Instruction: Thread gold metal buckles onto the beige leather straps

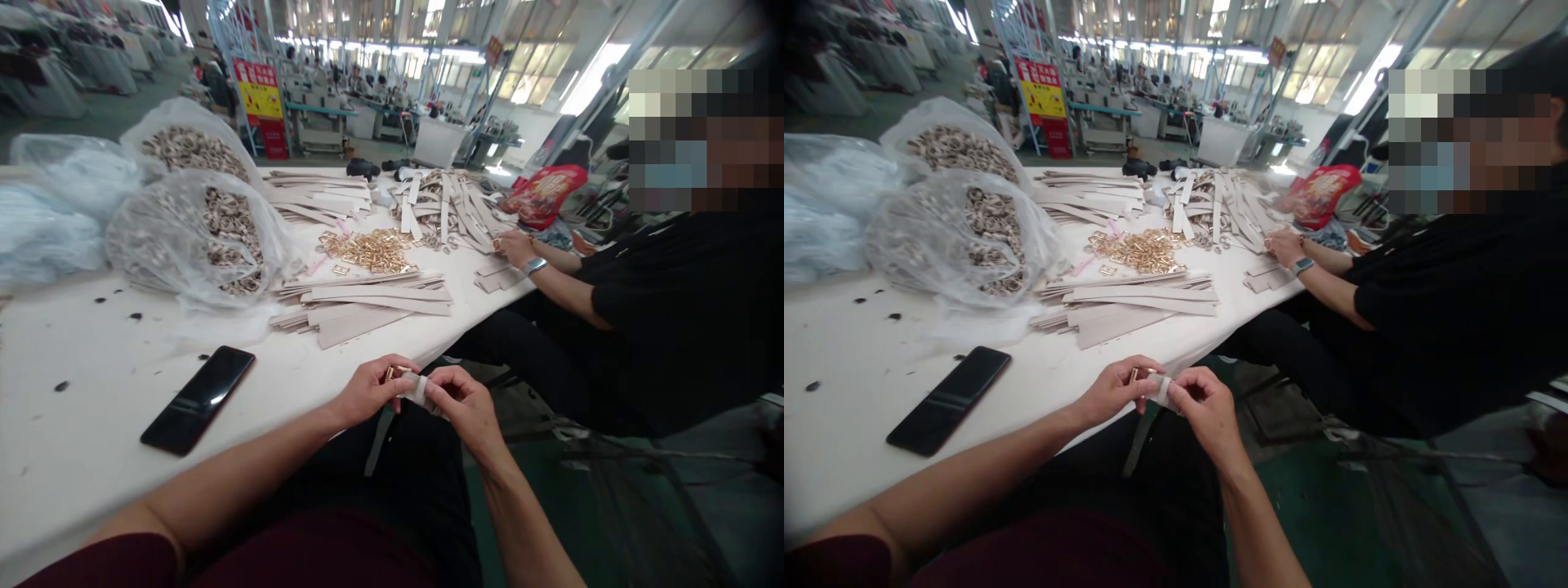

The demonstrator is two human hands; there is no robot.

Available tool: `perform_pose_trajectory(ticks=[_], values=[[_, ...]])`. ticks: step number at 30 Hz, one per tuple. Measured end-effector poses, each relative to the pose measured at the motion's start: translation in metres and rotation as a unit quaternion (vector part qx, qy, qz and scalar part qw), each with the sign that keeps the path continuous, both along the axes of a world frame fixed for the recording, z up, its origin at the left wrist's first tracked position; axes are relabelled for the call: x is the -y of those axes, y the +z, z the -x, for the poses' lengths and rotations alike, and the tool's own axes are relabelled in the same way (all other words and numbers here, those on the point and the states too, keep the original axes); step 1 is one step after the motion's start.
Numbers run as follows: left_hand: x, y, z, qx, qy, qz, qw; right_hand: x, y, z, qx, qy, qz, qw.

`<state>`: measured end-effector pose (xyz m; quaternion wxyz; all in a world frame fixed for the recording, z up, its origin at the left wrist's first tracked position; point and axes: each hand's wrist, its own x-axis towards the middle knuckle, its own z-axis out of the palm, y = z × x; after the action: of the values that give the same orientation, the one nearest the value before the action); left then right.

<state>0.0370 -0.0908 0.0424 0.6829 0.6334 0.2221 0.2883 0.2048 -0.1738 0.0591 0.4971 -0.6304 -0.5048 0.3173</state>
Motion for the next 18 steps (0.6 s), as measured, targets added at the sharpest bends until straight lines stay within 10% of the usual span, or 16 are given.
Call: perform_pose_trajectory(ticks=[18], values=[[0.015,-0.006,-0.004,-0.040,0.037,-0.032,0.998,0.021,-0.019,0.005,0.010,0.030,-0.016,0.999]])
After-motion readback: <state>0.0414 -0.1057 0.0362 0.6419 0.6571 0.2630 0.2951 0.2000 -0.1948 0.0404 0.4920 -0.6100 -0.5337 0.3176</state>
